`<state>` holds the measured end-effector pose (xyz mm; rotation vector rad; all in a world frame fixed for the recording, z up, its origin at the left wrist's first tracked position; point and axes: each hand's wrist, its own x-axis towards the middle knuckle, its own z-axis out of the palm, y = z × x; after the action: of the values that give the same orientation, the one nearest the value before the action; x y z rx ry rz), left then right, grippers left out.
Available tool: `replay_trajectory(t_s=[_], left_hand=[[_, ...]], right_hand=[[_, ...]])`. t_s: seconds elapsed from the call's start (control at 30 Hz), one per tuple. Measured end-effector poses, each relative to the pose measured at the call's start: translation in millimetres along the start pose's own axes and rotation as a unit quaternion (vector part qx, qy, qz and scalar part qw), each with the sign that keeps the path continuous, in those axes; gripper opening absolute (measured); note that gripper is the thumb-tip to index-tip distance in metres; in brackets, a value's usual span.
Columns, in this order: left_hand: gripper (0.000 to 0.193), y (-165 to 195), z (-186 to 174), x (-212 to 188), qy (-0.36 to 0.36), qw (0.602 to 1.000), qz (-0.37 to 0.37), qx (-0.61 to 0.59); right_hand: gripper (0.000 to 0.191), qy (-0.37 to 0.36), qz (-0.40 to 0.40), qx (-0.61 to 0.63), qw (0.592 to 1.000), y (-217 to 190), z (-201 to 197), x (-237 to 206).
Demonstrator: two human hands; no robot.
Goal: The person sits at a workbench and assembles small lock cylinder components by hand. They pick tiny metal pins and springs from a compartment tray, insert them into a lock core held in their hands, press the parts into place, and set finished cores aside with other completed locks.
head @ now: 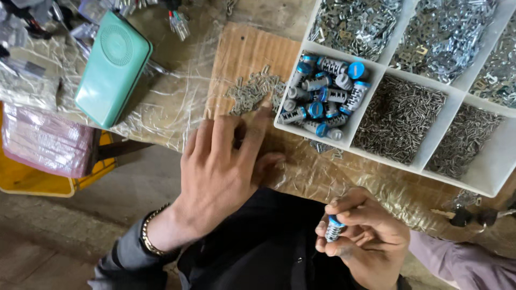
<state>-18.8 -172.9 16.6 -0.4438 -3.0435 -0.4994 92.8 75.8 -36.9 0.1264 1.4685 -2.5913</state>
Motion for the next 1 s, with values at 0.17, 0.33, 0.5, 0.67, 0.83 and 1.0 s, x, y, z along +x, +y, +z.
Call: replay_trajectory(t_s=[0.17, 0.33, 0.5, 0.67, 0.83, 1.0], left_hand=[[0.046, -7.7, 1.9, -21.2, 0.024, 0.988, -0.006, -0.15], [0.065, -9.0, 18.4, -46.7, -0.021, 0.999, 0.022, -0.025], [0.032, -25.4, 13.9, -52.5, 0.004, 0.984, 0.135, -0.119], [0.023, -24.2, 16.5, -31.3, 0.093, 0.957, 0.259, -0.093], [0.023, 24.8, 17.2, -38.5, 0.042, 0.929, 0.07, -0.36], [0.023, 67.0, 46.0, -41.7, 0.014, 0.869, 0.193, -0.455]], right_hand=[[0.041, -0.037, 0.019, 0.029, 0.999, -13.3, -12.8, -3.4], [0.041, 0.008, 0.014, 0.031, 0.999, -9.5, -13.5, -5.7], [0.047, -0.072, -0.003, 0.025, 0.997, -17.3, -29.7, -5.5], [0.046, -0.017, 0.002, 0.036, 0.999, -17.9, -32.3, -12.1], [0.048, 0.041, 0.012, 0.051, 0.998, -16.7, -27.0, -15.8], [0.027, 0.076, -0.004, -0.057, 0.995, -22.8, -27.4, -21.8]])
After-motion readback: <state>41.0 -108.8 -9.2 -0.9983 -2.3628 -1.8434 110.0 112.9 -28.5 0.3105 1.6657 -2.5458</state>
